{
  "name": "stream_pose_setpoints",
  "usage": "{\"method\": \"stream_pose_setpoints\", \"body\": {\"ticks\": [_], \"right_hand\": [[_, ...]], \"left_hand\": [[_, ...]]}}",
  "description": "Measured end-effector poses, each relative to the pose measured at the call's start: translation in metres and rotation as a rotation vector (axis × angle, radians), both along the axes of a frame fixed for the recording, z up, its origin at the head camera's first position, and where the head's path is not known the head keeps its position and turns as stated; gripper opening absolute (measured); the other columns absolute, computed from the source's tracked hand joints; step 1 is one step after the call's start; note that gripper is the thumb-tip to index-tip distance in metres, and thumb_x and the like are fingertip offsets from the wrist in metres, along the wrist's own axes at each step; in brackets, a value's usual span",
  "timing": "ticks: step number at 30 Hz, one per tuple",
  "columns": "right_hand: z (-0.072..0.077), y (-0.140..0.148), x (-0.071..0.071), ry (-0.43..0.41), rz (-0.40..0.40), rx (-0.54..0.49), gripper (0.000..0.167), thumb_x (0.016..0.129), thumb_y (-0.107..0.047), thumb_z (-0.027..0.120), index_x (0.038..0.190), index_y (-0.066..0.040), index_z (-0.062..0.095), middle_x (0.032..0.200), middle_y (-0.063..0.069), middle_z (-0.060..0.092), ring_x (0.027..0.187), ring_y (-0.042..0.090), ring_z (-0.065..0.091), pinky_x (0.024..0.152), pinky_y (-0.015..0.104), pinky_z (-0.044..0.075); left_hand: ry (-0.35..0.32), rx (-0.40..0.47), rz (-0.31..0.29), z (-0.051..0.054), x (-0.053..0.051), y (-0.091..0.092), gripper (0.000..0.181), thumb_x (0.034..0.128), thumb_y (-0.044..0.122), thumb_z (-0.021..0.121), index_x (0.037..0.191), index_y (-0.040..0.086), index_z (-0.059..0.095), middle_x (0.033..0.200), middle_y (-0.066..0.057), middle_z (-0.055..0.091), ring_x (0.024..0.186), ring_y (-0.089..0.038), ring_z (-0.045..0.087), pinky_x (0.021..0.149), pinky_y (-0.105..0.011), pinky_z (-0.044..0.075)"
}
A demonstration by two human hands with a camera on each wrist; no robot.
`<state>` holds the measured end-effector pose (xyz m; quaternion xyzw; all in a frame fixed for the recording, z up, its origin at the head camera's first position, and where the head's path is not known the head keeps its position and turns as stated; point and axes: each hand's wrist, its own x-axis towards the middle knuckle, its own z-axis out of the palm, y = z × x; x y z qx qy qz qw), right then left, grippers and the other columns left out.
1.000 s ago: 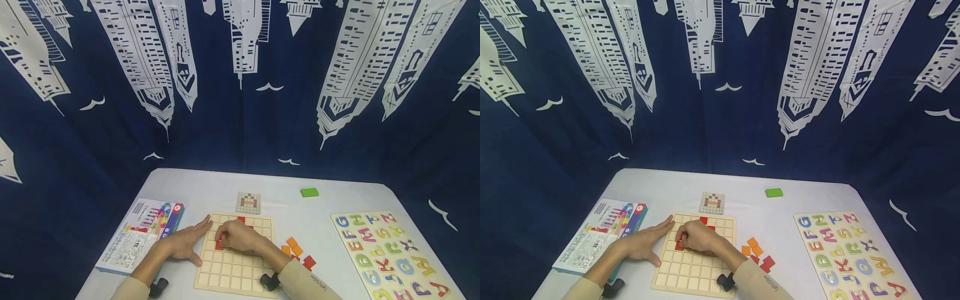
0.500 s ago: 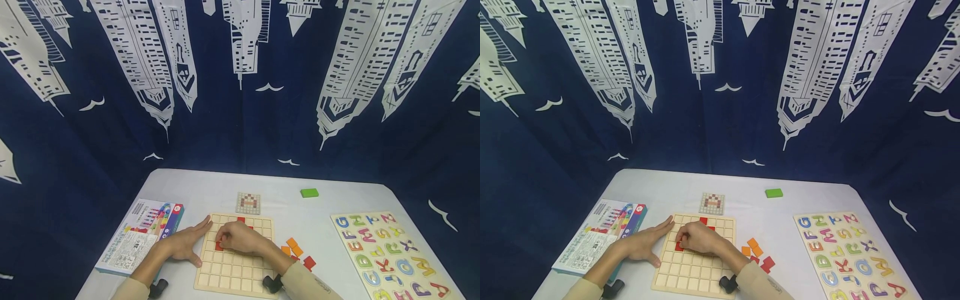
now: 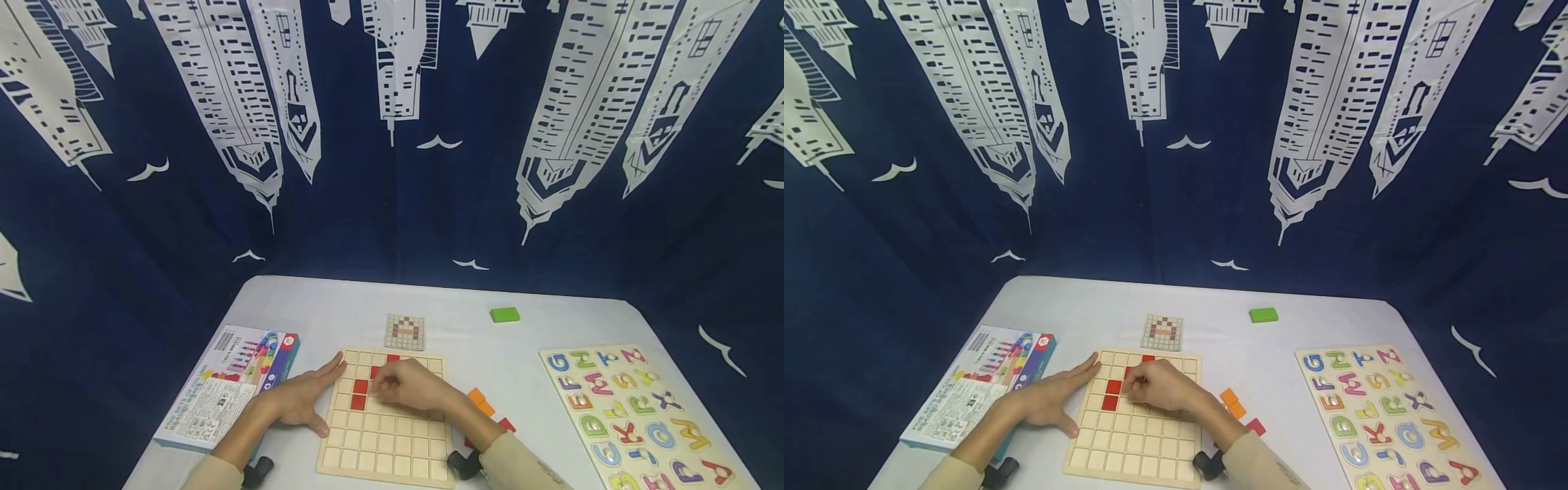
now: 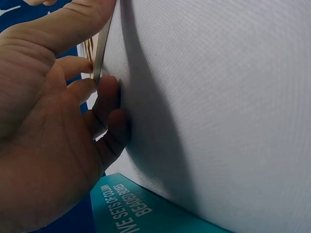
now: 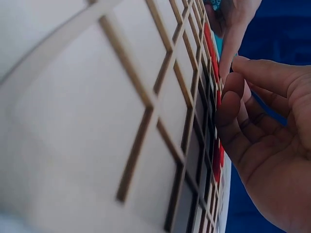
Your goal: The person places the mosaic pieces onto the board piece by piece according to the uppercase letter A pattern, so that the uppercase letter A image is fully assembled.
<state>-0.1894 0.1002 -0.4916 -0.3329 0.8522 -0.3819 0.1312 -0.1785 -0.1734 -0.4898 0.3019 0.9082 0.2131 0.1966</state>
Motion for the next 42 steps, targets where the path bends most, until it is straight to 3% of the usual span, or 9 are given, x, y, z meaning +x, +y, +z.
{"method": "stream_pose_setpoints", "body": {"ticks": [11,29,42], "right_hand": [[0.001,0.024,0.002,-0.03,-0.024,-0.002,0.007,0.083,-0.018,0.069,0.09,-0.019,0.069,0.077,-0.006,0.061,0.071,0.007,0.052,0.062,0.022,0.047],[0.003,0.078,0.0,-0.108,-0.131,0.052,0.011,0.082,-0.025,0.07,0.092,-0.023,0.069,0.076,-0.006,0.061,0.073,0.011,0.055,0.066,0.026,0.048],[0.012,0.106,0.001,-0.156,-0.143,0.107,0.012,0.082,-0.026,0.069,0.093,-0.023,0.069,0.074,-0.006,0.06,0.077,0.014,0.053,0.066,0.029,0.046]], "left_hand": [[-0.009,0.004,0.003,0.002,0.001,0.0,0.119,0.0543,0.049,0.079,0.149,0.015,0.016,0.155,-0.001,-0.003,0.137,-0.03,0.018,0.106,-0.051,0.023],[-0.005,0.0,0.006,-0.001,0.0,0.0,0.12,0.0532,0.052,0.077,0.149,0.016,0.015,0.155,0.001,-0.004,0.137,-0.03,0.018,0.107,-0.051,0.023],[-0.005,-0.008,0.004,0.001,0.0,0.001,0.12,0.0538,0.052,0.077,0.149,0.015,0.014,0.155,0.0,-0.004,0.137,-0.031,0.018,0.107,-0.05,0.023]]}}
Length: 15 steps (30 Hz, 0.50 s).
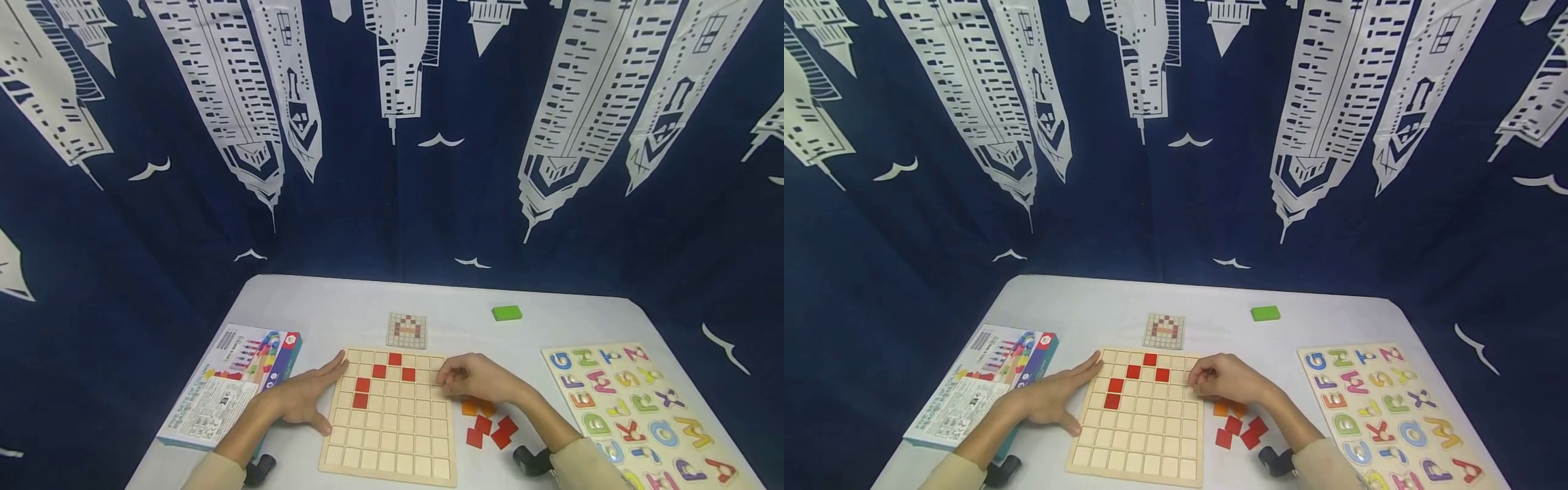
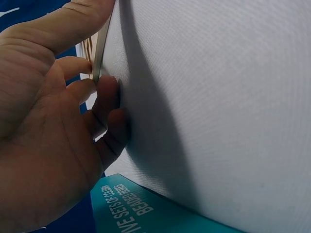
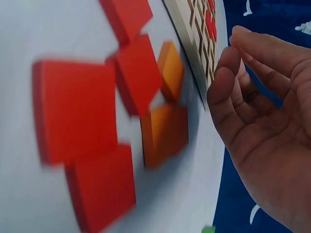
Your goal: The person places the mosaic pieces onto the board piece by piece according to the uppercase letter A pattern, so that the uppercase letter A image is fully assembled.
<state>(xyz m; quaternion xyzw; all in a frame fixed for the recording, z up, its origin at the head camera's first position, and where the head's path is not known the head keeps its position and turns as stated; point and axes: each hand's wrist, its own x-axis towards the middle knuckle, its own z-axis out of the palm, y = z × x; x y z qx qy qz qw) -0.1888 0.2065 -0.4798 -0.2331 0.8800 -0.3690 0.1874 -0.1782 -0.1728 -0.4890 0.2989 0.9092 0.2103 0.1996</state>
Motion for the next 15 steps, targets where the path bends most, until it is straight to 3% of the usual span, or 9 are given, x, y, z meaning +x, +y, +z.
{"method": "stream_pose_setpoints", "body": {"ticks": [15], "right_hand": [[0.003,0.057,0.013,-0.151,0.011,-0.023,0.013,0.081,-0.02,0.069,0.093,-0.015,0.068,0.075,0.001,0.062,0.072,0.017,0.056,0.062,0.029,0.048]], "left_hand": [[-0.005,0.006,0.009,0.002,0.0,0.001,0.12,0.0527,0.052,0.077,0.149,0.016,0.015,0.155,0.001,-0.003,0.137,-0.03,0.018,0.106,-0.05,0.024]]}}
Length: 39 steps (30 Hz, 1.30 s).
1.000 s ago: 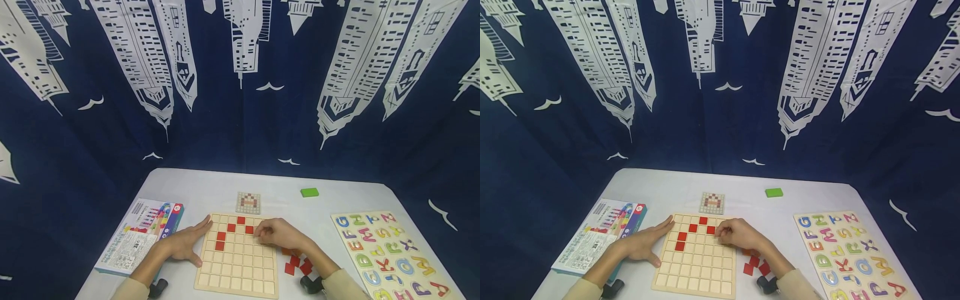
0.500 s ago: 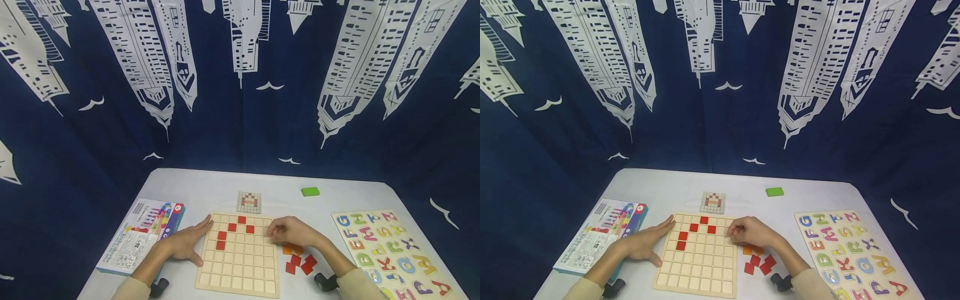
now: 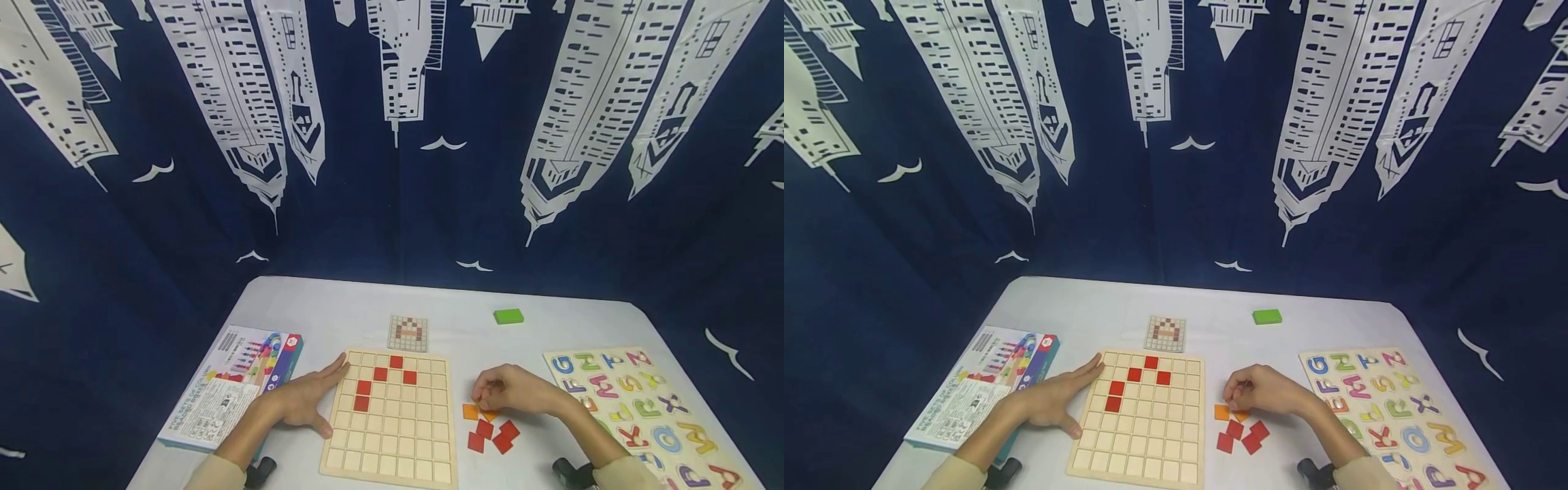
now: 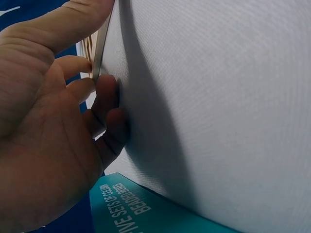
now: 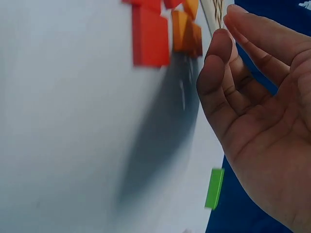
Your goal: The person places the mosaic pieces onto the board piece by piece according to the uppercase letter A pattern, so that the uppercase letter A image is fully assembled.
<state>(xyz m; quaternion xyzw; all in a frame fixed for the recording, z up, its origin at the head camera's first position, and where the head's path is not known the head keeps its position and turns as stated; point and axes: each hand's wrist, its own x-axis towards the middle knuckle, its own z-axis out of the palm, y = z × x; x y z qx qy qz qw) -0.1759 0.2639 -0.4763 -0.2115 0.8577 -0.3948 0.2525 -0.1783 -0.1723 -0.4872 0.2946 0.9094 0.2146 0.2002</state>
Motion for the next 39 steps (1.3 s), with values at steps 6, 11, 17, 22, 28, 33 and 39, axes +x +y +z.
{"method": "stream_pose_setpoints", "body": {"ticks": [6,11,17,22,28,33,39], "right_hand": [[0.0,0.017,0.007,-0.008,-0.011,0.015,0.011,0.081,-0.021,0.07,0.091,-0.017,0.068,0.076,0.0,0.062,0.075,0.019,0.055,0.065,0.028,0.045],[0.0,0.025,0.01,-0.007,0.014,0.058,0.011,0.08,-0.021,0.071,0.089,-0.017,0.068,0.074,-0.001,0.062,0.072,0.017,0.055,0.063,0.028,0.044],[0.0,0.031,0.011,-0.029,0.038,0.096,0.011,0.078,-0.021,0.072,0.089,-0.019,0.069,0.072,-0.002,0.061,0.071,0.016,0.054,0.061,0.027,0.042],[0.0,0.035,0.013,-0.063,0.067,0.095,0.011,0.079,-0.017,0.07,0.089,-0.018,0.069,0.073,-0.001,0.062,0.07,0.015,0.055,0.061,0.027,0.043],[-0.001,0.041,0.016,-0.064,0.104,0.088,0.012,0.079,-0.018,0.07,0.091,-0.02,0.069,0.075,0.0,0.061,0.073,0.015,0.054,0.06,0.026,0.042],[-0.005,0.045,0.02,-0.031,0.125,0.095,0.018,0.078,-0.02,0.071,0.095,-0.023,0.067,0.081,0.001,0.058,0.076,0.014,0.052,0.059,0.025,0.041],[-0.012,0.046,0.022,0.0,0.132,0.082,0.025,0.076,-0.022,0.074,0.099,-0.024,0.066,0.084,0.004,0.056,0.072,0.014,0.05,0.056,0.024,0.039]], "left_hand": [[0.004,-0.004,-0.002,-0.001,0.001,0.001,0.121,0.0522,0.053,0.077,0.149,0.017,0.015,0.155,0.002,-0.003,0.137,-0.029,0.019,0.106,-0.05,0.026],[0.002,0.004,-0.003,0.0,0.002,0.001,0.12,0.0529,0.051,0.078,0.149,0.016,0.015,0.155,0.002,-0.003,0.137,-0.029,0.019,0.106,-0.049,0.025],[0.004,0.01,-0.004,-0.001,0.002,0.0,0.119,0.0535,0.05,0.078,0.149,0.015,0.016,0.155,0.001,-0.002,0.137,-0.03,0.019,0.106,-0.049,0.024],[0.004,0.008,-0.001,-0.002,0.001,-0.001,0.119,0.0534,0.05,0.078,0.149,0.016,0.015,0.155,0.001,-0.002,0.137,-0.029,0.018,0.107,-0.048,0.024],[0.003,0.011,-0.001,-0.001,0.0,0.0,0.12,0.0531,0.05,0.078,0.149,0.016,0.015,0.155,0.001,-0.002,0.137,-0.029,0.018,0.107,-0.048,0.024],[0.013,0.002,-0.001,0.0,0.001,0.0,0.119,0.0534,0.05,0.077,0.149,0.015,0.015,0.155,0.0,-0.002,0.137,-0.03,0.02,0.106,-0.048,0.025],[0.012,-0.003,0.001,0.0,0.001,0.0,0.119,0.0533,0.05,0.077,0.149,0.016,0.015,0.155,0.001,-0.002,0.136,-0.03,0.02,0.106,-0.048,0.025]]}}
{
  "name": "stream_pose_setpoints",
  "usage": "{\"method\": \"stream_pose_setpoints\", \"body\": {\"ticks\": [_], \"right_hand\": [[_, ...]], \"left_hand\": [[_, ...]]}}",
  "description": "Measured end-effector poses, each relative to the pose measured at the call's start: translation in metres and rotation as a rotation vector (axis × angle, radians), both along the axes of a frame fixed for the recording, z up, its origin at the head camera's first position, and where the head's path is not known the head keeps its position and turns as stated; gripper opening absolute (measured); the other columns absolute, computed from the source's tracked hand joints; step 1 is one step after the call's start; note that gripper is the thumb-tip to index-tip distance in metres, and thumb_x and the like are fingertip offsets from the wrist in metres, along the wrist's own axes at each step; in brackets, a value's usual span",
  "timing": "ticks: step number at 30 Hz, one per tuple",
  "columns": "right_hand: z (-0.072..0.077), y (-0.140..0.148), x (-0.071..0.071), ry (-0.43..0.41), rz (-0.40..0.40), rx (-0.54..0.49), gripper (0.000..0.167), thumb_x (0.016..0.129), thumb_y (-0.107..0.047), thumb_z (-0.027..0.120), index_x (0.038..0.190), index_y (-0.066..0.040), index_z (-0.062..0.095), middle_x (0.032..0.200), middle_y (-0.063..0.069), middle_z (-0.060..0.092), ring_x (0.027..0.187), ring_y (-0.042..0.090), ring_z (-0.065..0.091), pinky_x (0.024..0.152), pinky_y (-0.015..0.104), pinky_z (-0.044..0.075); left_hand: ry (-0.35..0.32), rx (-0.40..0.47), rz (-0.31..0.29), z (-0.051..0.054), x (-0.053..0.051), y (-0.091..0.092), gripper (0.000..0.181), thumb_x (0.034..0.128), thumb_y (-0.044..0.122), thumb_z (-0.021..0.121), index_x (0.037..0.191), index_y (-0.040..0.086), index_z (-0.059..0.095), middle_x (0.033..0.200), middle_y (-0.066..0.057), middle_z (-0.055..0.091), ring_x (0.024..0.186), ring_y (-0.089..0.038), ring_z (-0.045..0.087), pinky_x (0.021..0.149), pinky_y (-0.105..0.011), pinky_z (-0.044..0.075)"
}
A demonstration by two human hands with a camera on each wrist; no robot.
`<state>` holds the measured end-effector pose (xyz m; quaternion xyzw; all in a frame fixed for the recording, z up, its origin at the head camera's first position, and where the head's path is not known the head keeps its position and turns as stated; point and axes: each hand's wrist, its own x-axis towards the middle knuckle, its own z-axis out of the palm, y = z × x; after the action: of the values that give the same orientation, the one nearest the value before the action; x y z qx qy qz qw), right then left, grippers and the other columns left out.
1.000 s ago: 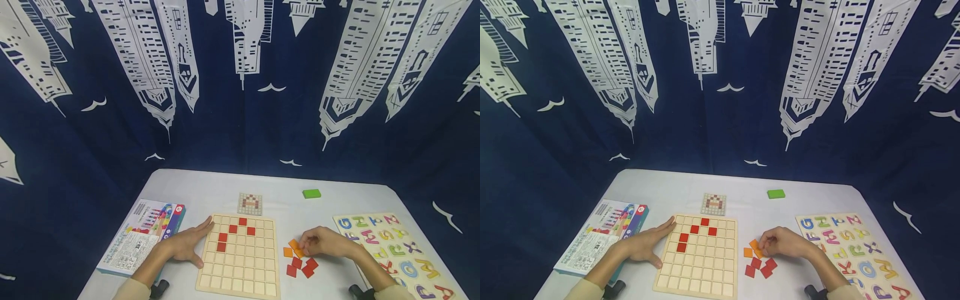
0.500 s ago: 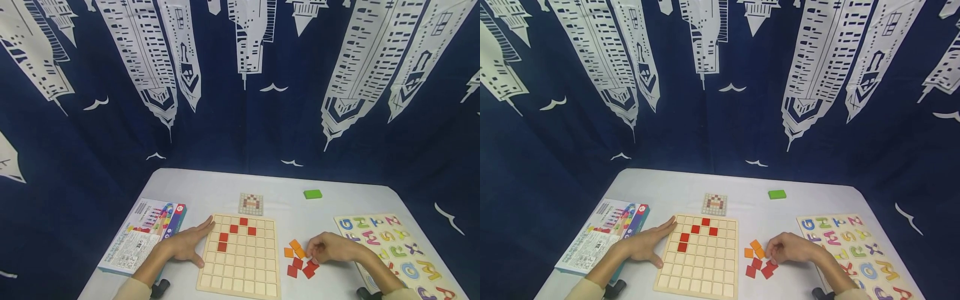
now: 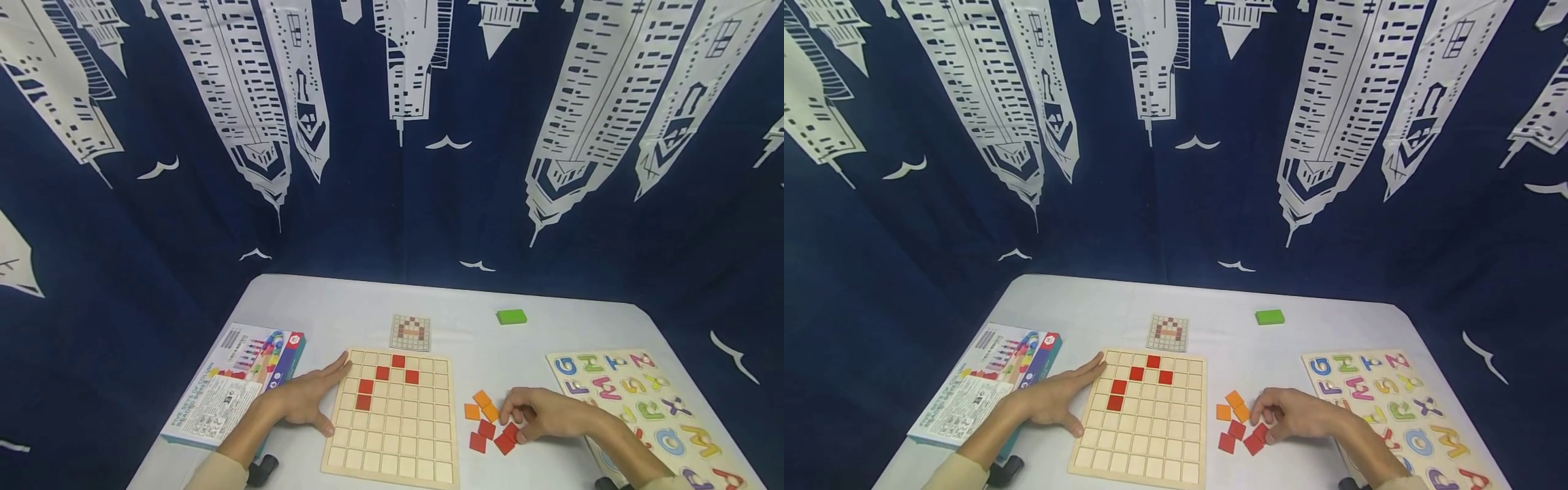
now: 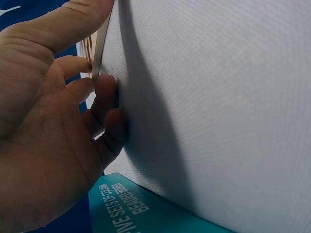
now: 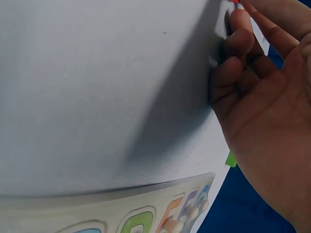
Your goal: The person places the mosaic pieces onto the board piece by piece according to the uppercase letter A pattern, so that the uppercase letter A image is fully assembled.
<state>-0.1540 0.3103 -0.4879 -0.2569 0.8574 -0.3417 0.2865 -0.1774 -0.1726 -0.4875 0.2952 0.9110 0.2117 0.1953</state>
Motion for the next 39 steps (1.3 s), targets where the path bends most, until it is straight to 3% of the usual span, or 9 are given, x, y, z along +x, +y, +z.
{"method": "stream_pose_setpoints", "body": {"ticks": [8,19,25,33,39], "right_hand": [[-0.006,0.0,0.001,0.056,-0.01,-0.03,0.024,0.072,-0.021,0.076,0.092,-0.024,0.064,0.083,0.001,0.054,0.075,0.017,0.051,0.059,0.025,0.041],[-0.004,-0.005,0.009,0.102,-0.052,-0.01,0.021,0.073,-0.025,0.076,0.086,-0.023,0.059,0.072,-0.002,0.053,0.064,0.01,0.049,0.052,0.021,0.04],[-0.003,-0.004,0.007,0.066,-0.057,-0.021,0.016,0.075,-0.025,0.074,0.084,-0.022,0.061,0.069,-0.008,0.054,0.063,0.009,0.051,0.053,0.023,0.043],[-0.002,0.004,0.0,-0.095,-0.045,-0.161,0.018,0.084,-0.01,0.063,0.102,-0.013,0.067,0.08,0.009,0.062,0.073,0.017,0.057,0.062,0.024,0.046],[0.0,0.003,-0.003,-0.116,-0.051,-0.192,0.023,0.083,-0.005,0.058,0.103,-0.012,0.067,0.081,0.011,0.062,0.076,0.019,0.056,0.064,0.026,0.046]], "left_hand": [[0.007,-0.01,0.003,-0.002,-0.003,0.0,0.12,0.0524,0.053,0.076,0.149,0.018,0.014,0.155,0.003,-0.003,0.137,-0.029,0.02,0.107,-0.048,0.025],[-0.004,0.003,0.01,0.0,-0.001,0.0,0.12,0.0525,0.051,0.078,0.149,0.017,0.016,0.155,0.001,-0.001,0.137,-0.029,0.02,0.106,-0.049,0.025],[-0.007,0.003,0.011,0.0,0.001,-0.001,0.119,0.0529,0.051,0.078,0.149,0.017,0.016,0.155,0.002,-0.001,0.136,-0.029,0.02,0.106,-0.049,0.025],[-0.004,0.002,0.014,-0.001,0.001,0.0,0.12,0.0515,0.054,0.076,0.149,0.017,0.016,0.155,0.001,-0.001,0.137,-0.03,0.02,0.106,-0.051,0.025],[-0.001,-0.002,0.019,-0.002,0.0,0.0,0.121,0.0508,0.055,0.076,0.149,0.018,0.016,0.155,0.002,-0.001,0.137,-0.03,0.019,0.106,-0.052,0.024]]}}
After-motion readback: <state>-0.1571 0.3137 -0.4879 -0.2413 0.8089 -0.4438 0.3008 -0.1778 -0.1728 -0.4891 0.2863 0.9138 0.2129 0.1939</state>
